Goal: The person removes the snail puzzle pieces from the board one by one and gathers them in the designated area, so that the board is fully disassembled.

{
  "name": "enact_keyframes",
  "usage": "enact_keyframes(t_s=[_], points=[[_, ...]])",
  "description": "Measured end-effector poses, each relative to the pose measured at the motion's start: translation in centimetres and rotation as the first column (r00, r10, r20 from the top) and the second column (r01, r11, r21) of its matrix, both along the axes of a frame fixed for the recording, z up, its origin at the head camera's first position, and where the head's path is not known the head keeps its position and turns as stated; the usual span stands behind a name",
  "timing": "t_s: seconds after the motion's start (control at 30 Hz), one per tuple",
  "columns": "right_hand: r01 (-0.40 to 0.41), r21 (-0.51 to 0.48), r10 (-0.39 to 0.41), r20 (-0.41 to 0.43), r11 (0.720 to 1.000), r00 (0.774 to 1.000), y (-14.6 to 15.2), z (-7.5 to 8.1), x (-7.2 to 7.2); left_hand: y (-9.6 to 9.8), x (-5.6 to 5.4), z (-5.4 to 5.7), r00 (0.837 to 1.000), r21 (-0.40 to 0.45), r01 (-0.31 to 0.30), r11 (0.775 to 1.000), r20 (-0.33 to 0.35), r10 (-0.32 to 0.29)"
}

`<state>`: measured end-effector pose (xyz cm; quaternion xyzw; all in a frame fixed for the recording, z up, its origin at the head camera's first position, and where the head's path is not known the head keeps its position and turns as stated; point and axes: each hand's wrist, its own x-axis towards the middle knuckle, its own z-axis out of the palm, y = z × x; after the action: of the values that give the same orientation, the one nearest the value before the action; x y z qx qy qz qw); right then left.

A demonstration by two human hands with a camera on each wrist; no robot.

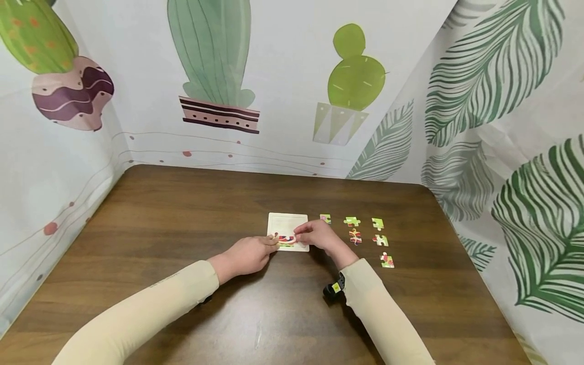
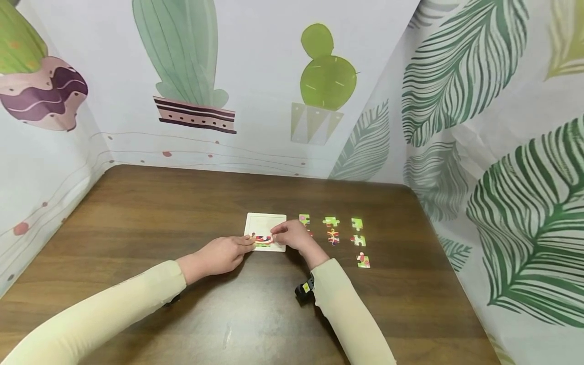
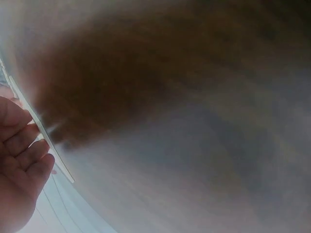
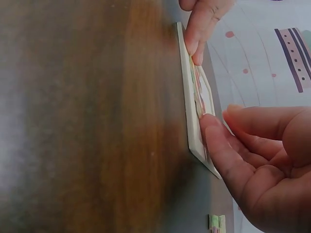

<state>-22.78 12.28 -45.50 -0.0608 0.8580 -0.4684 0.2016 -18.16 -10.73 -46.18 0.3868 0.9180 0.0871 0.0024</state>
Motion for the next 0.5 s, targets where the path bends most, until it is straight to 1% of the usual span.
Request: enact_keyframes(t_s=[0.07,0.2,0.33,0.5], points=[[0.006,0.016,-0.006,0.019,1.000,1.000,-0.1,0.0,-0.1,0.1,0.1,-0.1,1.000,-0.006,0.004,1.000,0.000,-0.004],[0.005,0.054,-0.007,0.024,0.999,1.000,-0.4,0.2,-0.4,0.1,0.2,0.0,1.000,-0.018,-0.006,1.000,-0.005,0.006],[0.001,0.052,-0.002,0.028,0.999,1.000,-0.7,0.5,-0.7,0.2,0.1,0.3,1.000,-0.013,-0.023,1.000,0.000,0.023],[0.006,0.051,-0.007,0.037,0.999,0.999,-1.1,0.7,-0.9,0.2,0.2,0.3,0.999,-0.014,-0.028,1.000,0.019,0.028]])
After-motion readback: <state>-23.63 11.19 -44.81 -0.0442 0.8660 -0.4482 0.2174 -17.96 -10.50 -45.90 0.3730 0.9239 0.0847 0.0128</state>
